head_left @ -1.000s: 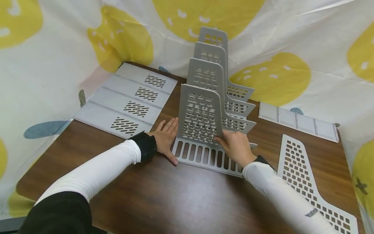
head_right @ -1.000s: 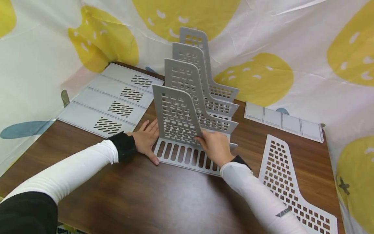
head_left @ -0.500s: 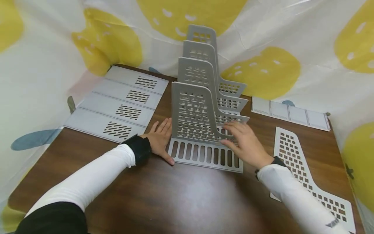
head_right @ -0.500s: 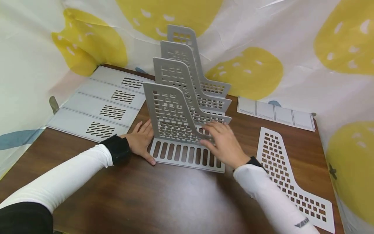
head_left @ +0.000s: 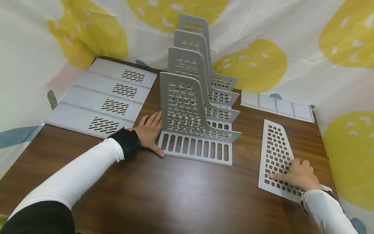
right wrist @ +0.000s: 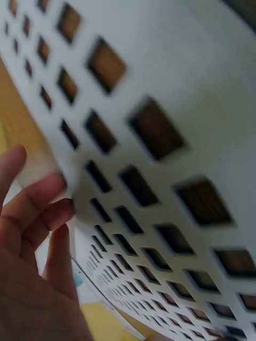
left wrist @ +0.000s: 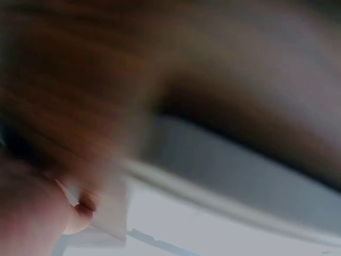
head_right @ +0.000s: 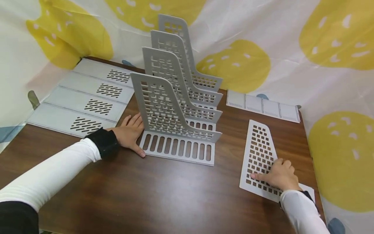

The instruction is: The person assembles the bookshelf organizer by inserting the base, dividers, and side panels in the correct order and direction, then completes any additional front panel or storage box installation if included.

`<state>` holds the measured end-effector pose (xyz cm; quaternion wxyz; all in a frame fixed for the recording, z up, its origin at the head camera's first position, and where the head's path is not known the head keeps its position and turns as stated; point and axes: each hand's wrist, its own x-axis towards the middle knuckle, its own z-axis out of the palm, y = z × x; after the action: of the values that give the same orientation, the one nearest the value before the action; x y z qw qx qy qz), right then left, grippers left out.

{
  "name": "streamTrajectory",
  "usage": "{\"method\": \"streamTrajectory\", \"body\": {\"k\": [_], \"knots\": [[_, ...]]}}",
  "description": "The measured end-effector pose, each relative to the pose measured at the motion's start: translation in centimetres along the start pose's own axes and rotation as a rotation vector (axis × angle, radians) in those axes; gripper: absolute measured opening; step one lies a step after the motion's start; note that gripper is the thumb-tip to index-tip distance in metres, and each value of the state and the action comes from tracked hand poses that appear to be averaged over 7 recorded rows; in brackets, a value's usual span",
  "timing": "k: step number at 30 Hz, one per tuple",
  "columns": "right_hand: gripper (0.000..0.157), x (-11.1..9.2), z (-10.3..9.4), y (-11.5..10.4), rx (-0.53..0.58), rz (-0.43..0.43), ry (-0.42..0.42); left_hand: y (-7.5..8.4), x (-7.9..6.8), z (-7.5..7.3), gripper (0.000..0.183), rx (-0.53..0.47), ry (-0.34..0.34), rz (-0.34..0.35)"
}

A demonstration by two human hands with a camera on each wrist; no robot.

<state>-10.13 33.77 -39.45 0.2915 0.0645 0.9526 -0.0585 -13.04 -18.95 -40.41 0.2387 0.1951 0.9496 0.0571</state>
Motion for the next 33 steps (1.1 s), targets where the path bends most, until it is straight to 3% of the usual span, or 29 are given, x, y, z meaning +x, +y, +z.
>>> {"method": "streamTrajectory", "body": {"k": [6,9,13,15,20,23,25,28,31,33], "knots": [[0.157,0.9,0.0,-0.2,0.065,0.027,0.083,0.2,0.1,0.2,0.145,-0.047,-0.059,-0.021],[0.164,1.2,0.1,0.1,0.107,0.052,0.093,0.2,0.3,0.3,0.140,-0.087,-0.060,-0.017],[0.161,1.5,0.4,1.1,0.193,0.104,0.077,0.5,0.5,0.2,0.130,-0.150,-0.069,-0.009],[0.152,1.4,0.4,1.7,0.283,0.113,0.041,0.6,0.6,0.1,0.127,-0.163,-0.079,-0.009],[0.097,0.3,-0.7,2.8,0.472,0.046,0.029,0.4,0.8,0.0,0.128,-0.151,-0.118,-0.029],[0.073,-1.4,-2.0,2.1,0.456,-0.028,0.181,0.0,1.0,0.0,0.130,-0.149,-0.134,-0.027],[0.066,-2.5,-2.6,0.9,0.439,-0.104,0.342,-0.4,1.2,0.0,0.128,-0.151,-0.136,-0.025],[0.056,-3.8,-2.7,-1.5,0.434,-0.288,0.596,-0.9,1.6,-0.1,0.117,-0.161,-0.132,-0.033],[0.055,-4.3,-1.9,-3.5,0.461,-0.480,0.729,-1.1,1.9,0.0,0.106,-0.176,-0.114,-0.029],[0.056,-4.2,-1.2,-4.4,0.477,-0.549,0.776,-1.1,2.1,0.1,0.103,-0.180,-0.105,-0.022]]}}
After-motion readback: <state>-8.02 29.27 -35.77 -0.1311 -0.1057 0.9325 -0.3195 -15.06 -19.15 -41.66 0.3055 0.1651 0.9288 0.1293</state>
